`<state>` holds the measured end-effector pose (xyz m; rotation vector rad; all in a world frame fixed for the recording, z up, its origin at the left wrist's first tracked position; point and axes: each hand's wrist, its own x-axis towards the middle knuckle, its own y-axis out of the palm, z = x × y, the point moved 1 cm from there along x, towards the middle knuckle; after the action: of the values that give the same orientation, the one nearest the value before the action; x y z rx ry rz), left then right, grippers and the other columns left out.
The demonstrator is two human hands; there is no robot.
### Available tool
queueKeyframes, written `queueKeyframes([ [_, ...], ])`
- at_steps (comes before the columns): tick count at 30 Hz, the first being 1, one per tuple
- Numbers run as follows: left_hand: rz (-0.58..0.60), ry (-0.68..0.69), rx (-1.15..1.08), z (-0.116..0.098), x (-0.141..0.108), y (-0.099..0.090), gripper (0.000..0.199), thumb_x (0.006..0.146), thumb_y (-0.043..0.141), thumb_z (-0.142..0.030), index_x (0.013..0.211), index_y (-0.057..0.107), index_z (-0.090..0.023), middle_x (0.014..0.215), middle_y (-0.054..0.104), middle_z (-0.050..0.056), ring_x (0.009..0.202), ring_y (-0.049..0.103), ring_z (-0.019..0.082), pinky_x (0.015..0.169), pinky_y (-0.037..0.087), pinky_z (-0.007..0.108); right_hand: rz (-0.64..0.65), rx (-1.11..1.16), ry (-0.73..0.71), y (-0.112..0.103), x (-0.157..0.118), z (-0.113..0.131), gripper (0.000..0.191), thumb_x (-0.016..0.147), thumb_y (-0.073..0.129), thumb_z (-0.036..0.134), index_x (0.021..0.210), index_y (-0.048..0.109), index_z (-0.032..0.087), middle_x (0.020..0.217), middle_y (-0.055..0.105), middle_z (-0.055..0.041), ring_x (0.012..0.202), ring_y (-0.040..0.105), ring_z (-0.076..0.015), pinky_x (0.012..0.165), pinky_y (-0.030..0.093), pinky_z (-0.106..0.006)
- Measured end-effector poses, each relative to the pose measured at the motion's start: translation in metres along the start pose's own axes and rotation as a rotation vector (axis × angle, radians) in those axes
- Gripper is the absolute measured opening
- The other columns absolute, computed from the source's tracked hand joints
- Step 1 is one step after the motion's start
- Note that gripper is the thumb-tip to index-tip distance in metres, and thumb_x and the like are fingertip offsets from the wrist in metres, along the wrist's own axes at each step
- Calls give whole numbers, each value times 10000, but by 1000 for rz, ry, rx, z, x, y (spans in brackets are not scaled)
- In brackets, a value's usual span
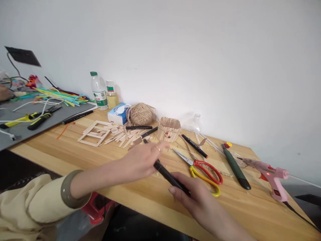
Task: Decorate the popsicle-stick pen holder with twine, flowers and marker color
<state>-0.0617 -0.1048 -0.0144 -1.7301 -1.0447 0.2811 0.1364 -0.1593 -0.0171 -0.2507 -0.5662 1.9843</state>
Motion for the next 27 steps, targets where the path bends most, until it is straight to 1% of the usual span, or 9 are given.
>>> queueKeyframes([
  [3, -469, -95, -97, 6, 11, -12, 535, 776, 536, -183, 1281, 362, -207, 1191, 546, 94, 1145, 498, 237, 978, 395, 385, -172, 607, 79, -5, 11, -7, 249, 796, 631, 446, 748, 667, 204, 756, 619, -24, 760, 568, -161, 694, 475, -252],
  [5, -558, -209, -372, 0, 11, -7, 312, 837, 464, -221, 1149, 451, -209, 1058, 585, 71, 1026, 556, 197, 897, 448, 339, -361, 917, 84, -8, 16, -12, 255, 693, 735, 451, 768, 687, 212, 829, 597, -21, 786, 543, -144, 701, 469, -228],
  [6, -437, -235, -515, -6, 9, 0, 204, 859, 450, -269, 1048, 500, -209, 970, 605, 54, 924, 583, 182, 810, 477, 310, -417, 1000, 84, -8, 18, -15, 270, 655, 766, 447, 786, 690, 223, 799, 574, -8, 731, 524, -127, 655, 465, -215],
  [8, -30, -213, -706, -24, 6, 17, 213, 865, 476, -366, 970, 550, -196, 899, 626, 41, 807, 595, 168, 710, 486, 285, -445, 1050, 83, -4, 20, -17, 290, 628, 786, 441, 817, 686, 245, 667, 501, 29, 597, 458, -102, 561, 439, -200],
  [10, 154, -255, -739, -38, 3, 29, 384, 748, 649, -444, 1019, 524, -202, 860, 632, 12, 671, 582, 150, 592, 462, 260, -459, 1045, 78, 0, 20, -17, 285, 610, 805, 407, 807, 668, 254, 603, 451, 55, 542, 414, -89, 535, 420, -191],
  [14, 64, -220, -287, -48, 6, 31, 244, 838, 567, -432, 887, 554, -193, 772, 648, 18, 684, 610, 183, 592, 440, 278, -485, 997, 70, 4, 14, -13, 267, 593, 833, 264, 680, 585, 216, 584, 435, 71, 517, 354, -64, 511, 357, -151],
  [19, 90, 55, 315, -56, 8, 27, 317, 889, 481, -430, 915, 608, -141, 831, 678, 88, 784, 649, 255, 561, 477, 313, -507, 796, 152, 7, 8, -8, 315, 665, 739, 404, 590, 536, 174, 539, 382, 60, 466, 261, -55, 401, 191, -162],
  [23, 243, 108, 363, -56, 3, 27, 344, 889, 480, -435, 938, 613, -121, 806, 699, 84, 722, 663, 251, 560, 480, 318, -514, 741, 184, 0, 3, -11, 283, 680, 705, 357, 535, 572, 154, 455, 365, 59, 402, 244, -41, 368, 134, -176],
  [27, 373, 60, 192, -29, -18, 19, 313, 942, 406, -358, 800, 600, -157, 748, 689, 49, 679, 656, 211, 591, 432, 278, -805, 807, 39, -38, -13, -13, 227, 614, 712, 237, 499, 527, 175, 490, 429, 66, 384, 274, -22, 319, 197, -132],
])
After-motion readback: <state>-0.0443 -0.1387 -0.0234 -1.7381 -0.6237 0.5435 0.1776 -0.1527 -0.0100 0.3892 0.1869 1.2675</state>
